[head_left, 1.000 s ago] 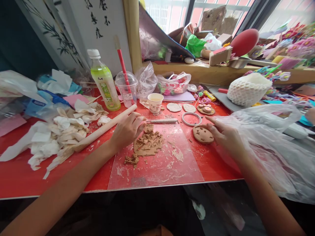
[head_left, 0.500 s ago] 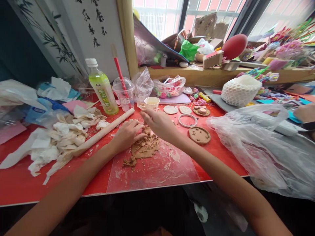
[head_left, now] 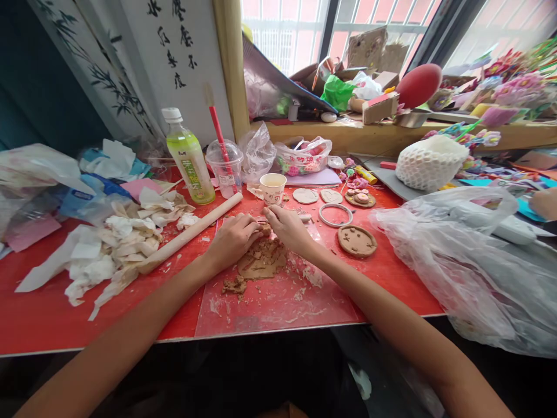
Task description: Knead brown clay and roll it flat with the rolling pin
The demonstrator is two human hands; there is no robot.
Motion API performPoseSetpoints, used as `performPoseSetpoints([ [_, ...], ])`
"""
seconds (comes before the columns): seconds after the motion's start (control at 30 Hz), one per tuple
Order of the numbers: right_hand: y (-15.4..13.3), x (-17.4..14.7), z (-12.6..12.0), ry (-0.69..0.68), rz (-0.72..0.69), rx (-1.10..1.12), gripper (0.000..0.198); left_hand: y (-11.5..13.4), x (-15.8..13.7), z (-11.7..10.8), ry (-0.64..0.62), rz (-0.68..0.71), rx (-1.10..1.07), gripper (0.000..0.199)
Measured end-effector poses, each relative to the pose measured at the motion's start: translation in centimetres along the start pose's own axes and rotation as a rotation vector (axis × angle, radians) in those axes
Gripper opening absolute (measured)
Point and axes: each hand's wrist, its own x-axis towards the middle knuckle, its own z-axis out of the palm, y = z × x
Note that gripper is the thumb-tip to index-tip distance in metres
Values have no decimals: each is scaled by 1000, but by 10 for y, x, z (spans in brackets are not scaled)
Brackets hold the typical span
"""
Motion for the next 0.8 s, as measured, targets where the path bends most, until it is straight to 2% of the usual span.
performPoseSetpoints([
  [0.3,7,-1,2,-180,-76,88,39,-7,-1,3,-5,-59,-35,19],
  [0.4,7,-2,5,-200,-85,97,35,-5,0,5,-1,-87,-37,18],
  [0.63,12,-1,10,-236,-100,19,43,-3,1,6,62,-187,-225,15],
  [0.8,14,-2,11,-275,-129,30,46,-4,2,3,117,-295,-329,21],
])
